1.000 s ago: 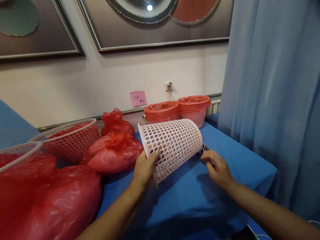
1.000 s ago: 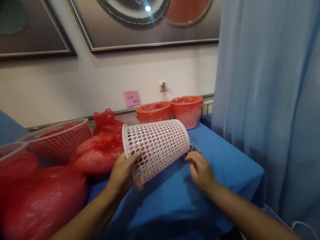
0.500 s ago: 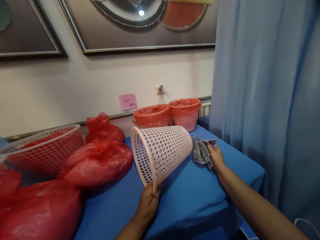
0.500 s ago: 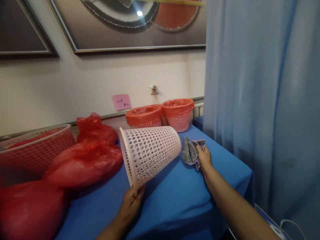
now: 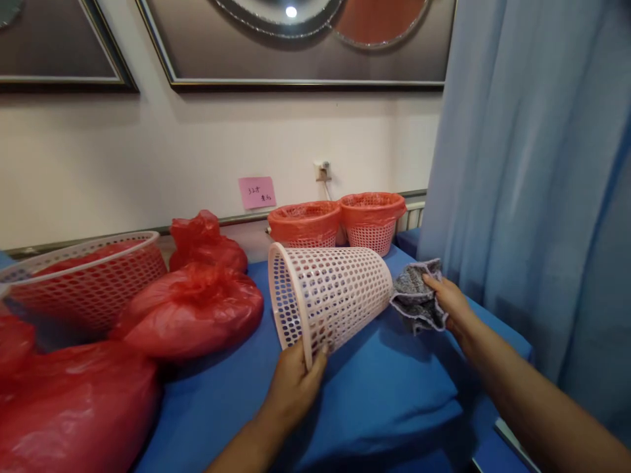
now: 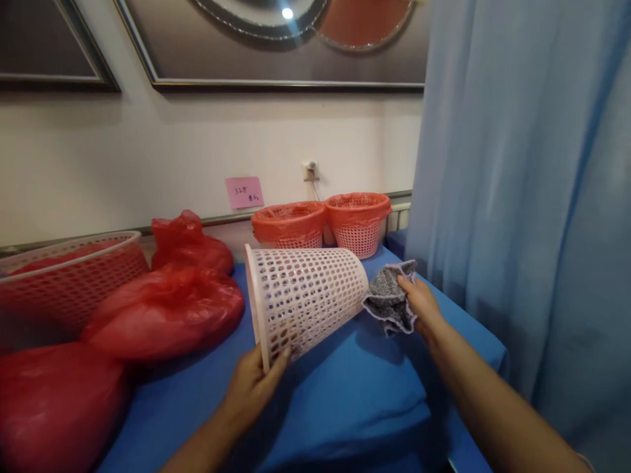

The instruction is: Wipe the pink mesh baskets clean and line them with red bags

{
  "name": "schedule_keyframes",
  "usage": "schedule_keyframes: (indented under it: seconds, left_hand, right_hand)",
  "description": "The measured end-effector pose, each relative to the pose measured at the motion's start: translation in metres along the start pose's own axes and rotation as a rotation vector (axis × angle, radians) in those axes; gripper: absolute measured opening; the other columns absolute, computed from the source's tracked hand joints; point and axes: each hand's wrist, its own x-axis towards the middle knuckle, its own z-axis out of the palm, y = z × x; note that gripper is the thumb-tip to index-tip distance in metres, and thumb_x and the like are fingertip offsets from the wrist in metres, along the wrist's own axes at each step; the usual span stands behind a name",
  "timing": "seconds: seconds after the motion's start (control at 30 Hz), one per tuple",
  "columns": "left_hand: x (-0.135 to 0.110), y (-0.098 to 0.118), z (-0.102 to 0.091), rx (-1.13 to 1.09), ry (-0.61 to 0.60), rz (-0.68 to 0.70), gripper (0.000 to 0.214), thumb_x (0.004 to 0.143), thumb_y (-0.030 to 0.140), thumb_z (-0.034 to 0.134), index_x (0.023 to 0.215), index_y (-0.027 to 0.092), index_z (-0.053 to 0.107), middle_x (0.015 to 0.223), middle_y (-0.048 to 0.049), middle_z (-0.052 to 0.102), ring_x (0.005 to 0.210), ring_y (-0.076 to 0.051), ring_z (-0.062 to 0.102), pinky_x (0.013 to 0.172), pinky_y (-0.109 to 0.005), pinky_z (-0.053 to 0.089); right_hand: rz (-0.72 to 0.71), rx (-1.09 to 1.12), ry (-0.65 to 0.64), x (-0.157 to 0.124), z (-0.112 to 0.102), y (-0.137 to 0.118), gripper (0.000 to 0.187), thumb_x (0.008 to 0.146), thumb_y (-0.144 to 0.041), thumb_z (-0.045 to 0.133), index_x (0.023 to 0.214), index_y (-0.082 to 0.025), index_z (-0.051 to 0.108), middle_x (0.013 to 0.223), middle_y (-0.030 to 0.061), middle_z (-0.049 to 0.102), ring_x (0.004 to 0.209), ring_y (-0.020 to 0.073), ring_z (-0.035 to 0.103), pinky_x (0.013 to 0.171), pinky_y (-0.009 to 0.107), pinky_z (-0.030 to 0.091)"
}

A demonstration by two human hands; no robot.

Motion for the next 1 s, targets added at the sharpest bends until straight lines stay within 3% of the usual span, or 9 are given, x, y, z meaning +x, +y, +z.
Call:
schedule_keyframes:
  seconds: [0.1, 0.2, 0.4, 0.5, 0.57, 0.67, 0.77, 0.87, 1.0]
  left_hand:
    - [0.011, 0.002, 0.002, -0.175, 0.178, -0.064, 0.038, 0.081, 0.043, 0.077, 0.111, 0.019, 0.078, 0.117, -0.0107, 0.079, 0.113, -0.032, 0.073, 0.109, -0.05, 0.054]
    - [0.012, -0.012, -0.001, -0.176, 0.256, -0.028, 0.039, 0.08, 0.043, 0.079, 0.111, 0.02, 0.079, 0.117, -0.0093, 0.08, 0.115, -0.032, 0.072, 0.111, -0.05, 0.052]
    - [-0.007, -0.056, 0.0, -0.015, 0.141, 0.074, 0.037, 0.087, 0.044, 0.071, 0.117, 0.024, 0.078, 0.119, -0.0086, 0.079, 0.118, -0.032, 0.07, 0.114, -0.049, 0.049]
    - [-0.013, -0.067, 0.002, 0.043, 0.072, 0.121, 0.036, 0.091, 0.042, 0.066, 0.12, 0.025, 0.077, 0.125, -0.0089, 0.076, 0.122, -0.032, 0.068, 0.116, -0.049, 0.047]
    - [-0.014, -0.068, 0.003, 0.095, 0.035, 0.136, 0.035, 0.092, 0.039, 0.063, 0.122, 0.026, 0.076, 0.128, -0.0091, 0.075, 0.124, -0.032, 0.066, 0.116, -0.05, 0.046]
    - [-0.016, -0.061, 0.0, 0.182, -0.061, 0.096, 0.035, 0.093, 0.033, 0.059, 0.124, 0.028, 0.075, 0.128, -0.0091, 0.074, 0.123, -0.033, 0.066, 0.114, -0.051, 0.047]
    - [-0.021, -0.045, -0.005, 0.258, -0.161, 0.03, 0.055, 0.081, 0.025, 0.07, 0.136, 0.027, 0.068, 0.136, -0.0111, 0.07, 0.128, -0.037, 0.063, 0.116, -0.056, 0.044]
    - [-0.021, -0.013, -0.003, 0.194, -0.096, 0.036, 0.09, 0.066, 0.026, 0.085, 0.15, 0.026, 0.054, 0.152, -0.0148, 0.057, 0.141, -0.042, 0.051, 0.123, -0.06, 0.033]
    - [0.003, 0.041, 0.015, -0.147, -0.006, 0.033, 0.076, 0.078, 0.034, 0.08, 0.148, 0.025, 0.053, 0.147, -0.0131, 0.062, 0.136, -0.035, 0.058, 0.121, -0.054, 0.039]
  right_hand:
    - [0.0, -0.172, -0.099, 0.01, -0.014, -0.007, 0.032, 0.086, -0.041, 0.062, 0.102, -0.015, 0.071, 0.092, 0.0122, 0.078, 0.083, 0.0283, 0.074, 0.081, 0.043, 0.058]
    - [-0.061, -0.411, -0.124, 0.011, -0.025, -0.007, 0.027, 0.085, -0.029, 0.065, 0.107, -0.017, 0.073, 0.113, 0.015, 0.076, 0.113, 0.0328, 0.067, 0.101, 0.047, 0.049]
    - [-0.176, -0.903, -0.213, -0.04, -0.001, 0.021, 0.06, 0.09, -0.04, 0.064, 0.146, -0.022, 0.056, 0.162, 0.0166, 0.042, 0.148, 0.0419, 0.035, 0.116, 0.067, 0.025]
    - [-0.189, -1.266, -0.196, -0.064, 0.016, 0.031, 0.087, 0.087, -0.065, 0.062, 0.16, -0.028, 0.034, 0.171, 0.0159, 0.022, 0.153, 0.0478, 0.021, 0.109, 0.076, 0.028]
    - [-0.152, -1.351, -0.176, -0.067, 0.017, 0.032, 0.081, 0.091, -0.065, 0.057, 0.16, -0.032, 0.034, 0.17, 0.0161, 0.021, 0.152, 0.0493, 0.024, 0.105, 0.074, 0.036]
    - [-0.137, -1.374, -0.186, -0.056, 0.007, 0.029, 0.061, 0.099, -0.041, 0.049, 0.158, -0.034, 0.039, 0.164, 0.0191, 0.034, 0.138, 0.0459, 0.048, 0.098, 0.065, 0.047]
    - [-0.22, -1.231, -0.158, -0.045, 0.0, 0.024, 0.061, 0.097, -0.024, 0.045, 0.158, -0.027, 0.04, 0.158, 0.0209, 0.041, 0.124, 0.0384, 0.061, 0.101, 0.055, 0.05]
    - [-0.348, -0.87, -0.006, -0.048, 0.014, 0.005, 0.067, 0.098, -0.035, 0.046, 0.162, -0.022, 0.03, 0.157, 0.0195, 0.039, 0.134, 0.0349, 0.055, 0.109, 0.05, 0.048]
    - [-0.641, -0.512, 0.101, -0.074, 0.053, -0.047, 0.077, 0.096, -0.043, 0.052, 0.164, -0.026, 0.02, 0.163, 0.0159, 0.027, 0.149, 0.0344, 0.038, 0.117, 0.056, 0.042]
